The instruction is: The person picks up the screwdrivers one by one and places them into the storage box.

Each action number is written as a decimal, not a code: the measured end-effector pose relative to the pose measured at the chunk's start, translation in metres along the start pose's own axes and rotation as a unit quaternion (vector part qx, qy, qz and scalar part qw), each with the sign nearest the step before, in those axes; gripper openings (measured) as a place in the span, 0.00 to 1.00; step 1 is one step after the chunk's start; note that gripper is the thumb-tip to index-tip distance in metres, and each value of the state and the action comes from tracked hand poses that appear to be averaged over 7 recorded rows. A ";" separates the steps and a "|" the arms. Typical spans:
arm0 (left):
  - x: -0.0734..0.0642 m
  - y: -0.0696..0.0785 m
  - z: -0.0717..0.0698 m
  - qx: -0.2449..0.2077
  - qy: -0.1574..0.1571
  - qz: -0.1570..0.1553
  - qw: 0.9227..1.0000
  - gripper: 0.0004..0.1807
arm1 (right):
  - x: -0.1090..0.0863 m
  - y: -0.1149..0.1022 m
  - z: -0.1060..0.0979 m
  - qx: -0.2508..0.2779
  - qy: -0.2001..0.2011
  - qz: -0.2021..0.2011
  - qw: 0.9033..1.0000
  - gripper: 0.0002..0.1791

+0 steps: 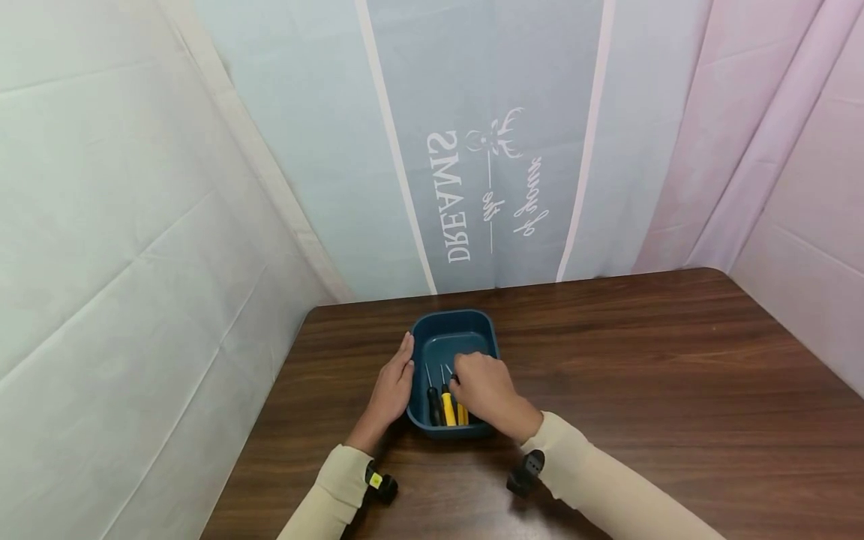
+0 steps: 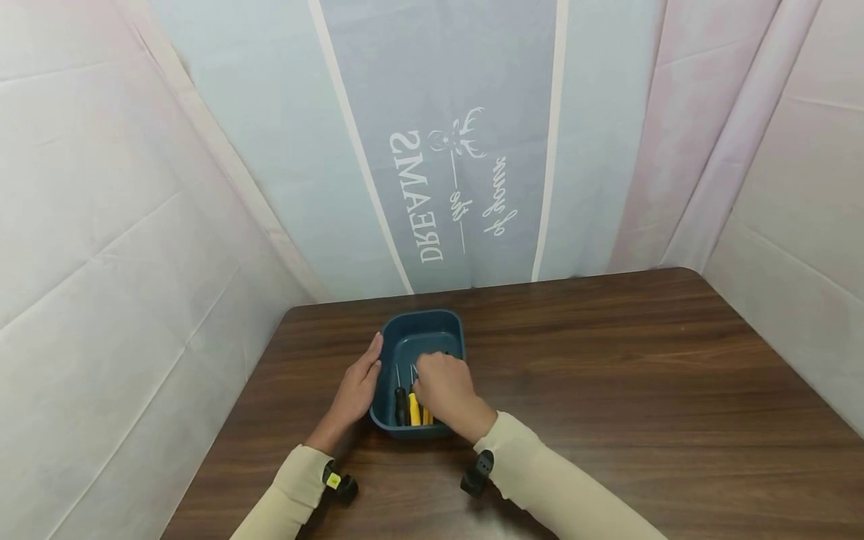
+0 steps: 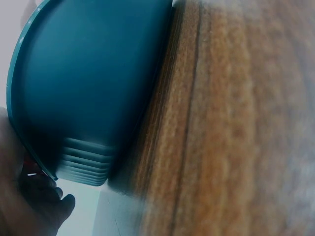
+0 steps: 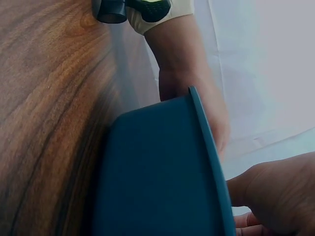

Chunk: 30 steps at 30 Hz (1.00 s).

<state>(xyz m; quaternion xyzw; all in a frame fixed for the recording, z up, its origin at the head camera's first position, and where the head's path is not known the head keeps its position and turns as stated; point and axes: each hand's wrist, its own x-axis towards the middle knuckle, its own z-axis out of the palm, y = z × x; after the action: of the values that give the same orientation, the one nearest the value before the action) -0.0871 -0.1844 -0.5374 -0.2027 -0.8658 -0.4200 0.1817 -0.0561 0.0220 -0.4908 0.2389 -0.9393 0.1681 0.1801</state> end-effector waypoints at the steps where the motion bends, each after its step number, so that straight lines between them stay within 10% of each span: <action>1: 0.000 0.000 0.000 0.000 0.000 0.000 1.000 0.27 | 0.001 0.000 0.001 -0.002 -0.005 0.002 1.000 0.10; 30: 0.000 -0.001 0.001 0.001 -0.002 -0.004 1.000 0.27 | 0.000 0.003 0.019 -0.004 -0.023 0.015 1.000 0.10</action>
<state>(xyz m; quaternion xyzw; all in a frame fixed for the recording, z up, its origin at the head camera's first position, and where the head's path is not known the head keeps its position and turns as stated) -0.0878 -0.1837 -0.5388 -0.1994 -0.8673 -0.4196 0.1787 -0.0627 0.0170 -0.5082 0.2276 -0.9473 0.1616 0.1572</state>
